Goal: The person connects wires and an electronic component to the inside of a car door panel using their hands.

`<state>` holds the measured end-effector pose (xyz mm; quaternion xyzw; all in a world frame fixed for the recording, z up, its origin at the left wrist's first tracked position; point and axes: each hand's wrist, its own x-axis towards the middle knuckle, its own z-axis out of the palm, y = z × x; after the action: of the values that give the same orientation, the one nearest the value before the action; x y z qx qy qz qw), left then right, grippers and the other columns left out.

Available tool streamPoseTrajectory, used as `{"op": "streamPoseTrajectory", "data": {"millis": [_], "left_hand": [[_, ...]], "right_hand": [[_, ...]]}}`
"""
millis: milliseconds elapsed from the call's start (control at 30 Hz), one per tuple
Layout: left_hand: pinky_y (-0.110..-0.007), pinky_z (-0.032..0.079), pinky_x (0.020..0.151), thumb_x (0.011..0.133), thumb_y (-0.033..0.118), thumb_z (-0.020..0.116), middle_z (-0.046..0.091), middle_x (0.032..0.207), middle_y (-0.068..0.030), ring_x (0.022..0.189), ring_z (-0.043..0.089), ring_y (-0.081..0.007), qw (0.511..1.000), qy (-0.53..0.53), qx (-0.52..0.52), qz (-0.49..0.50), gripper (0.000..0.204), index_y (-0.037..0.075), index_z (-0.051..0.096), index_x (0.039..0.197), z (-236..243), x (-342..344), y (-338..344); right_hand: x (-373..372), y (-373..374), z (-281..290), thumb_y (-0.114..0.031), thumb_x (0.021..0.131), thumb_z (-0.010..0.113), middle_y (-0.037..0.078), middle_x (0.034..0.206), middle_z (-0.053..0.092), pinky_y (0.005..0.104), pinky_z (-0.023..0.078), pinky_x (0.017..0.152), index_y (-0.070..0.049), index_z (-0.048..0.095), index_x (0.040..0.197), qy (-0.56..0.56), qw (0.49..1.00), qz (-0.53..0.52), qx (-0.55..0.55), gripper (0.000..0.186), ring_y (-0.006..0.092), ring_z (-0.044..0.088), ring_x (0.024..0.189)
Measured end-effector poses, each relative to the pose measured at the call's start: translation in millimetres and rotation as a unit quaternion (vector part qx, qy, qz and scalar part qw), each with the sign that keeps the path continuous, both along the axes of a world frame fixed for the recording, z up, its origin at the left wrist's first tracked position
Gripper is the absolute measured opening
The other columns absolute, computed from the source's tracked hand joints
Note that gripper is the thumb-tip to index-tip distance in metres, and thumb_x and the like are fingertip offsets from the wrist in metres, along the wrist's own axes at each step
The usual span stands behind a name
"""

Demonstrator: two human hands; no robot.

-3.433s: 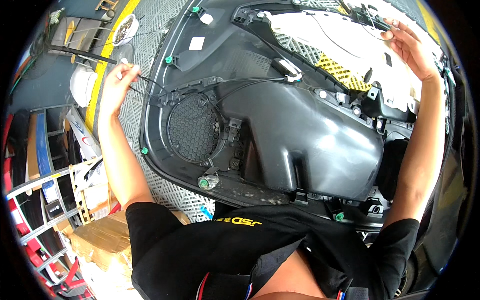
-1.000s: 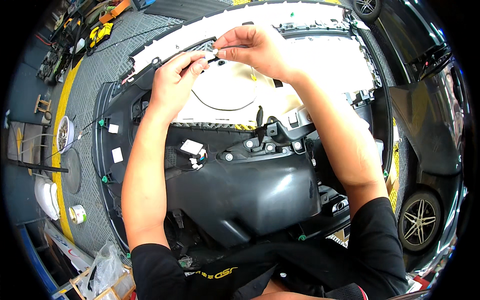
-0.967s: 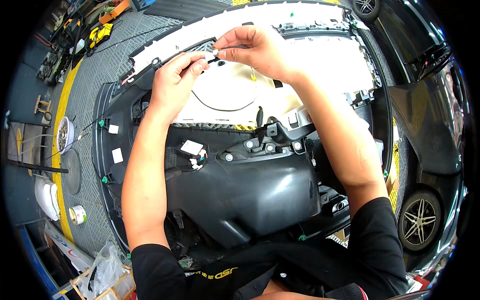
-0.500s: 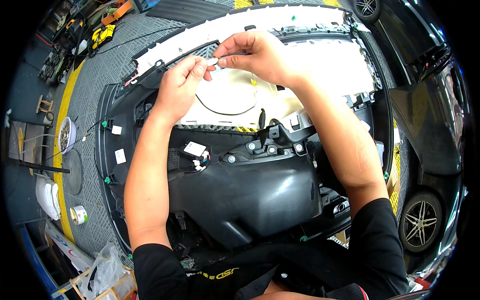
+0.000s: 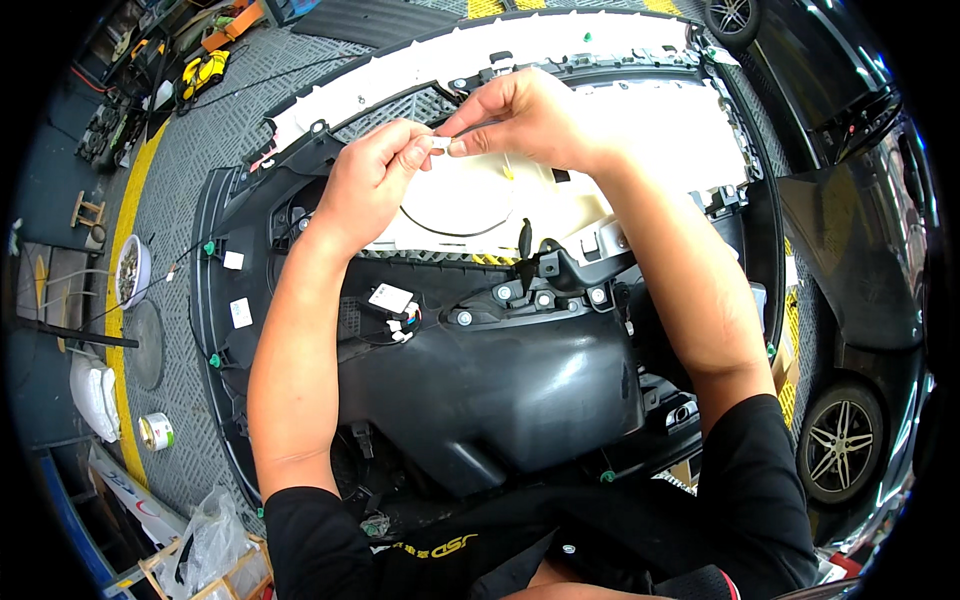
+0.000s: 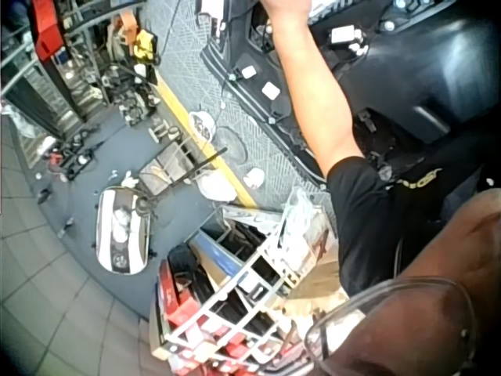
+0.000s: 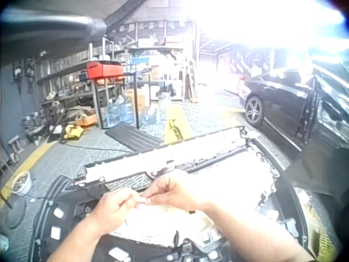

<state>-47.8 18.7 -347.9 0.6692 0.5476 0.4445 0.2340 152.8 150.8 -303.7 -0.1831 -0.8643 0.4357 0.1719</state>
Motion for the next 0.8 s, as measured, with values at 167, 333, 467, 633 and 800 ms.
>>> {"op": "streamPoseTrajectory", "data": {"millis": [167, 333, 467, 633, 800], "left_hand": [[-0.028, 0.048, 0.083, 0.107, 0.017, 0.057, 0.066, 0.095, -0.0038, 0.091, 0.060, -0.0116, 1.000, 0.021, 0.005, 0.017, 0.021, -0.001, 0.066, 0.108, 2.9, 0.7, 0.6], [-0.030, 0.047, 0.100, 0.107, 0.022, 0.057, 0.069, 0.127, -0.0052, 0.108, 0.062, -0.0151, 0.983, -0.001, 0.102, 0.150, 0.029, 0.004, 0.068, 0.126, 9.1, -23.1, -5.3], [-0.028, 0.049, 0.092, 0.109, 0.027, 0.055, 0.072, 0.113, -0.0011, 0.098, 0.062, -0.0105, 0.927, -0.146, 0.163, 0.305, 0.030, 0.004, 0.071, 0.120, 14.4, -78.0, -17.8], [-0.024, 0.048, 0.085, 0.101, 0.022, 0.068, 0.069, 0.102, 0.0019, 0.090, 0.061, -0.0080, 0.976, -0.010, 0.003, 0.219, 0.022, 0.003, 0.072, 0.111, 5.3, -80.9, -31.0], [-0.030, 0.050, 0.095, 0.087, 0.010, 0.078, 0.072, 0.111, -0.0073, 0.101, 0.066, -0.0162, 0.988, 0.137, 0.024, 0.071, 0.029, 0.003, 0.074, 0.115, 20.5, -39.8, -34.3]], "right_hand": [[-2.2, -1.4, 2.3, -0.015, 0.089, 0.082, 0.004, 0.096, 0.078, 0.0272, 0.056, 0.084, -0.004, 0.080, 0.107, 0.003, 1.000, -0.005, 0.005, 0.021, 0.0098, 0.069, 0.089], [-0.9, 6.5, -10.8, -0.011, 0.093, 0.075, 0.006, 0.102, 0.077, 0.0296, 0.057, 0.090, -0.002, 0.074, 0.112, 0.037, 0.999, -0.005, -0.021, 0.021, 0.0131, 0.072, 0.094], [6.1, 7.9, -3.0, -0.008, 0.094, 0.070, 0.006, 0.102, 0.077, 0.0296, 0.056, 0.090, -0.002, 0.073, 0.110, 0.034, 0.999, -0.032, 0.022, 0.017, 0.0132, 0.071, 0.097], [14.1, 28.5, -6.0, -0.011, 0.094, 0.072, 0.004, 0.100, 0.076, 0.0288, 0.055, 0.089, -0.005, 0.074, 0.110, 0.074, 0.989, -0.110, 0.065, 0.018, 0.0124, 0.070, 0.095], [14.3, 31.5, -2.8, -0.019, 0.088, 0.082, 0.003, 0.099, 0.076, 0.0288, 0.056, 0.087, -0.006, 0.074, 0.108, 0.067, 0.984, -0.141, 0.087, 0.025, 0.0123, 0.071, 0.092]]}}
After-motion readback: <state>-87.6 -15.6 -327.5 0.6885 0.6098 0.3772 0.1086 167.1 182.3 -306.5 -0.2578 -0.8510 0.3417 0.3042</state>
